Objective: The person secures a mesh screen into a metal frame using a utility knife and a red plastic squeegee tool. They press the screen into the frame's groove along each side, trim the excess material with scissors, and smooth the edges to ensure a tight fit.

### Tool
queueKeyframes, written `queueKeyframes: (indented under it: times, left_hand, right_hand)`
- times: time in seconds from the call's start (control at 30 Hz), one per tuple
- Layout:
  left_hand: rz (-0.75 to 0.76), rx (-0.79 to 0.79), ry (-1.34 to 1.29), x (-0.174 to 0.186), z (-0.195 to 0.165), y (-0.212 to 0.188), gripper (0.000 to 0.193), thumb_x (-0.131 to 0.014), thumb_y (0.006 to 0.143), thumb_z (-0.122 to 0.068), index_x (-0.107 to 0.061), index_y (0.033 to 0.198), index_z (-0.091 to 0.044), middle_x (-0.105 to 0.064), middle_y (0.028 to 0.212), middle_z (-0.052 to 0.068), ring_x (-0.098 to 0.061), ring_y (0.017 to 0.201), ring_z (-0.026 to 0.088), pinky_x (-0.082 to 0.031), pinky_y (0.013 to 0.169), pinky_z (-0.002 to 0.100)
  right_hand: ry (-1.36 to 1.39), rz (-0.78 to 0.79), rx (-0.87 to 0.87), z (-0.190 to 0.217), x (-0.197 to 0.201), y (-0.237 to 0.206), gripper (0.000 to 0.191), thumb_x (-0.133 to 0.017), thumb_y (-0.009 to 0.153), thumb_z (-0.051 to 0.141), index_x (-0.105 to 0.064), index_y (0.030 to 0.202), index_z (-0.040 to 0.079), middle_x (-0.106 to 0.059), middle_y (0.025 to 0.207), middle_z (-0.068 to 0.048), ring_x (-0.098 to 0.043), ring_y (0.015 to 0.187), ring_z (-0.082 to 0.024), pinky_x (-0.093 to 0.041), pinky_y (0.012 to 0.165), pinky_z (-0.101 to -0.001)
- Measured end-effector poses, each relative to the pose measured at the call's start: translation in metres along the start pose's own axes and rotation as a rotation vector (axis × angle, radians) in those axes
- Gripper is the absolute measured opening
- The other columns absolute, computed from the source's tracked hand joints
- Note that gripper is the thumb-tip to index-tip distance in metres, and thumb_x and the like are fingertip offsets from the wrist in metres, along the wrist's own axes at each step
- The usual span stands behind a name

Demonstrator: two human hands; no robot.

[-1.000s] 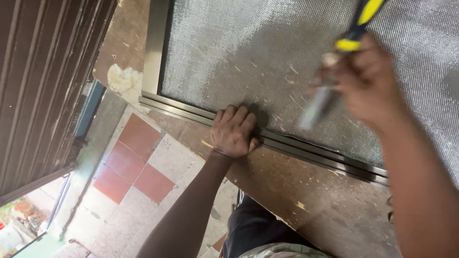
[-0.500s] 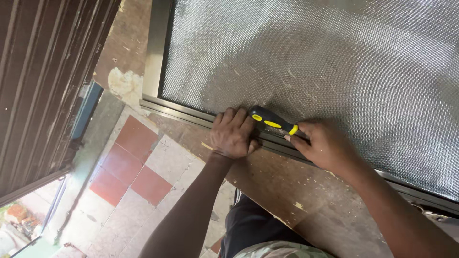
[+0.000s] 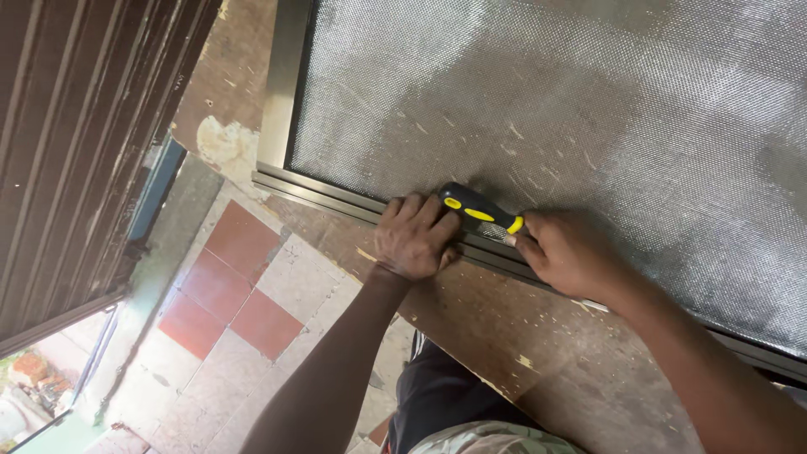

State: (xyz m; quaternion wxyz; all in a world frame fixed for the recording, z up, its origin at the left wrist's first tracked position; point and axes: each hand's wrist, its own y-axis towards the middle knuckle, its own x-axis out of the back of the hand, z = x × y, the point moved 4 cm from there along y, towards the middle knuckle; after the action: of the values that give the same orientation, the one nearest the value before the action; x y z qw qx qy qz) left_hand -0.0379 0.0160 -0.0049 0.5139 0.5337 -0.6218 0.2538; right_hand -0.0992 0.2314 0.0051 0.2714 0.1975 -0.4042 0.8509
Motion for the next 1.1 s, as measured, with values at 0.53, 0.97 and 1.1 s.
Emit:
queueKeyframes:
  times: [0.53, 0.97, 1.1]
  left_hand:
    - [-0.016, 0.027, -0.006, 0.004, -0.001, 0.003, 0.040, -0.071, 0.069, -0.034, -0.067, 0.101, -0.011, -0.061, 0.107, 0.007, -0.059, 0.102, 0.028, -0.047, 0.085, 0.042]
    - [-0.008, 0.025, -0.018, 0.005, -0.001, 0.005, 0.039, -0.071, 0.068, -0.038, -0.064, 0.095, -0.011, -0.061, 0.104, 0.009, -0.058, 0.095, 0.028, -0.046, 0.080, 0.043]
    - [-0.021, 0.023, 0.024, 0.004, -0.001, 0.004, 0.039, -0.068, 0.069, -0.039, -0.063, 0.096, -0.011, -0.060, 0.103, 0.009, -0.057, 0.093, 0.027, -0.046, 0.078, 0.043]
  right_hand:
    - [0.992, -0.341, -0.052, 0.024, 0.095, 0.012, 0.013, -0.043, 0.108, 0.010, -0.054, 0.114, 0.009, -0.071, 0.102, -0.012, -0.077, 0.096, -0.025, -0.069, 0.082, -0.0401]
    - [1.281, -0.177, 0.127, 0.010, 0.027, 0.063, 0.008, -0.043, 0.112, 0.012, -0.050, 0.114, 0.007, -0.067, 0.097, -0.015, -0.075, 0.085, -0.027, -0.068, 0.079, -0.0438]
    - [1.282, -0.131, 0.050, 0.011, 0.028, 0.068, 0.011, -0.042, 0.112, 0.014, -0.050, 0.113, 0.007, -0.066, 0.094, -0.013, -0.075, 0.083, -0.027, -0.068, 0.077, -0.0436]
